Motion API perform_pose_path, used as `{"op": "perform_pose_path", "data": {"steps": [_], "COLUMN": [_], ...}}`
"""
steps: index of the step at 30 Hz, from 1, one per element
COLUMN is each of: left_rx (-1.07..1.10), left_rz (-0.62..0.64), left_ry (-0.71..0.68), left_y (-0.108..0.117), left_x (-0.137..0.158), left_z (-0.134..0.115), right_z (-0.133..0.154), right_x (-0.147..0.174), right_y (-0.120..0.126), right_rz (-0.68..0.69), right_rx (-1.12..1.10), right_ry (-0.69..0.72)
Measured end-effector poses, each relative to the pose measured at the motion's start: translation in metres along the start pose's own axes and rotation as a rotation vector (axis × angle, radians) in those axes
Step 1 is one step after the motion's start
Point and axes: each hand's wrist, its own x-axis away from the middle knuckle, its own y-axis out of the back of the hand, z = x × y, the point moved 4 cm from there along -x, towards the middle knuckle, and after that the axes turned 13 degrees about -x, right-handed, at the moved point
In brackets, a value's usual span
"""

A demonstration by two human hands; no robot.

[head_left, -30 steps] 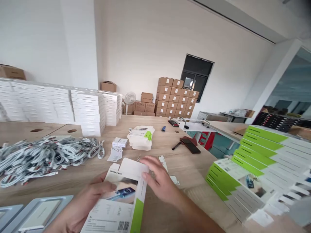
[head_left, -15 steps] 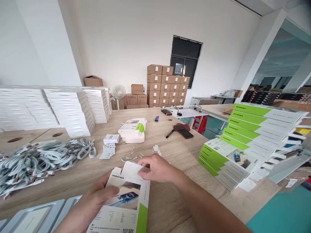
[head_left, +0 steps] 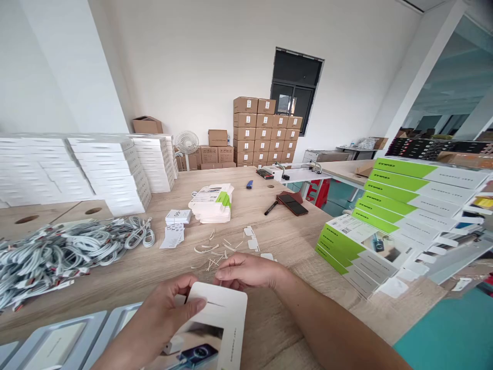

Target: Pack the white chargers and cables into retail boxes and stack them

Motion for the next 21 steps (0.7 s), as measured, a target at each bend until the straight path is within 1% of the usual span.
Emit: {"op": "perform_pose_path", "data": {"steps": [2,4,6,9,10,11,14,16,19,21], "left_rx": [0.012,0.015,0.017,0.022,0.028,0.034,0.040,0.035,-0.015,-0.043], "left_rz": [0.004,0.016,0.012,-0.011,-0.006,0.005,0.045,0.047,-0.012,-0.061], "left_ry": [0.001,-0.012,-0.020,-0.011,-0.016,-0.023,-0.042,-0.050,-0.061,-0.062], "left_y": [-0.002,-0.006,-0.010,-0.011,-0.011,-0.011,-0.011,-0.011,-0.010,-0.010], "left_x": [0.000,-0.002,-0.004,-0.006,-0.007,-0.007,-0.009,-0.011,-0.013,-0.012], "left_z": [0.001,0.004,0.007,0.011,0.011,0.012,0.013,0.014,0.016,0.016], "right_z": [-0.005,-0.008,-0.009,-0.007,-0.006,-0.005,0.000,0.003,0.013,0.021], "right_x": [-0.002,-0.002,-0.001,0.000,-0.001,-0.003,-0.009,-0.007,0.006,0.023], "right_y": [0.002,0.001,0.000,-0.001,0.000,0.003,0.022,0.039,0.071,0.094], "right_rz": [0.092,0.166,0.177,0.141,0.100,0.027,-0.315,-0.517,-0.737,-0.856], "right_rx": [-0.087,-0.046,0.024,0.085,0.106,0.157,0.423,0.580,0.723,0.805], "right_ry": [-0.057,-0.095,-0.110,-0.098,-0.073,-0.032,0.113,0.163,0.157,0.101]}}
